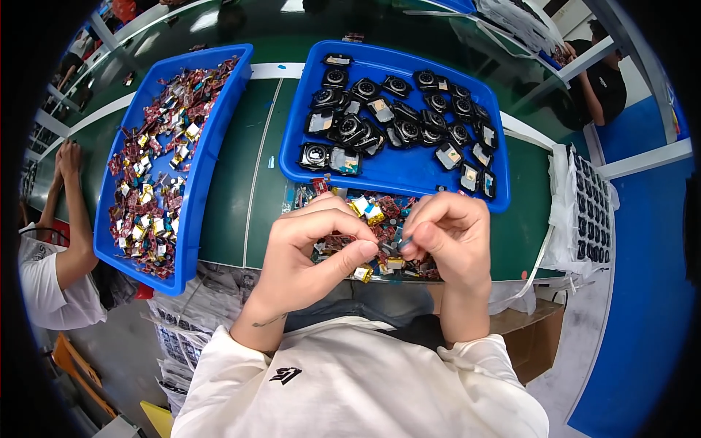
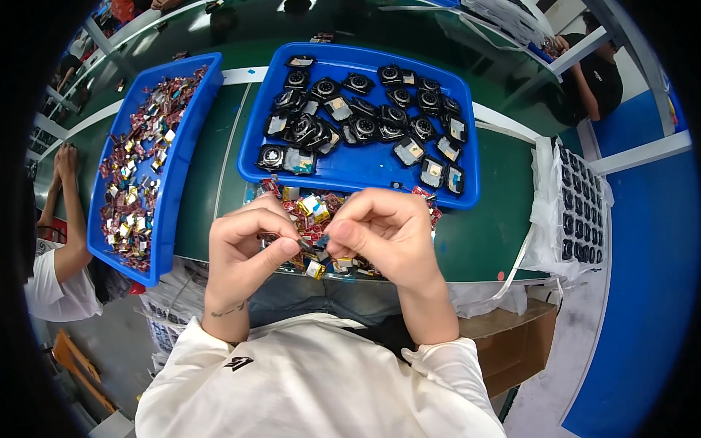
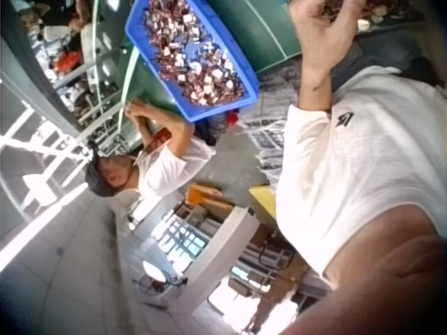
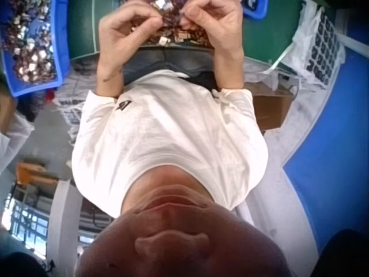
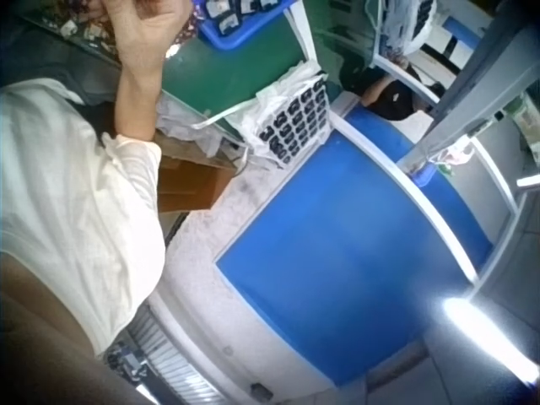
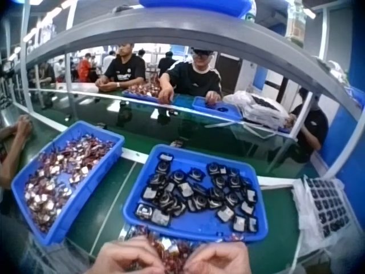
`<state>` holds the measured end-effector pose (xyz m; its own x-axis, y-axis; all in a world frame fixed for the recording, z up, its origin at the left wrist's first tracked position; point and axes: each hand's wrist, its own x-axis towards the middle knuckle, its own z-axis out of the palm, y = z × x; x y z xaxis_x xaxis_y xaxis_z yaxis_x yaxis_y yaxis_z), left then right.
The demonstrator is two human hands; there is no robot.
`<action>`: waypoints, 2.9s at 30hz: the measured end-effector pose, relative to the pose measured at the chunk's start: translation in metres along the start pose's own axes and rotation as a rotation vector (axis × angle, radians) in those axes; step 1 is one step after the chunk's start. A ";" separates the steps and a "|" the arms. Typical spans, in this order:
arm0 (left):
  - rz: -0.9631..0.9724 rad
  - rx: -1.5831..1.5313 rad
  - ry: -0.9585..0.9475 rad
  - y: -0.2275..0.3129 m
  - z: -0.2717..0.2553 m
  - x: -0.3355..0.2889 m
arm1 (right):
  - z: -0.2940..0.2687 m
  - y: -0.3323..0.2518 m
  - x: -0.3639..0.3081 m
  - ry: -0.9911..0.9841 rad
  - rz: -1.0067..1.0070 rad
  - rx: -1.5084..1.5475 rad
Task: Assembling small electronic components, possibly camera modules, on a production line.
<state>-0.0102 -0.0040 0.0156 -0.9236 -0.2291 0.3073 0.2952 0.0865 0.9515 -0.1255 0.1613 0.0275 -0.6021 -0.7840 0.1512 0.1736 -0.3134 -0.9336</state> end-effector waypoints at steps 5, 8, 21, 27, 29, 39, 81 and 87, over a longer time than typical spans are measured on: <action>-0.002 -0.155 0.207 -0.007 -0.013 -0.005 | -0.008 -0.012 0.009 0.096 -0.195 -0.337; -0.041 -0.227 0.234 -0.010 -0.017 -0.005 | -0.007 -0.019 0.021 -0.087 -0.253 -1.059; -0.093 -0.289 0.285 -0.008 -0.021 -0.015 | -0.016 0.003 0.115 -0.360 -0.407 -1.393; -0.077 -0.251 0.292 -0.007 -0.021 -0.018 | -0.035 -0.001 0.099 0.003 -0.308 -1.228; -0.067 -0.228 0.271 -0.007 -0.019 -0.017 | -0.047 -0.003 0.088 0.195 -0.119 -0.885; 0.116 -0.093 0.212 -0.001 0.001 0.000 | -0.009 -0.017 0.007 0.217 0.089 -0.116; 0.143 0.473 0.288 0.009 0.014 0.000 | 0.021 0.018 -0.007 0.366 -0.169 -0.292; -0.071 0.278 0.227 0.012 0.012 -0.005 | 0.023 0.022 -0.006 0.358 -0.154 -0.179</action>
<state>-0.0057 0.0101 0.0251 -0.8522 -0.4509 0.2653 0.1255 0.3161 0.9404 -0.1004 0.1472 0.0134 -0.8485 -0.4900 0.2000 -0.0582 -0.2893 -0.9555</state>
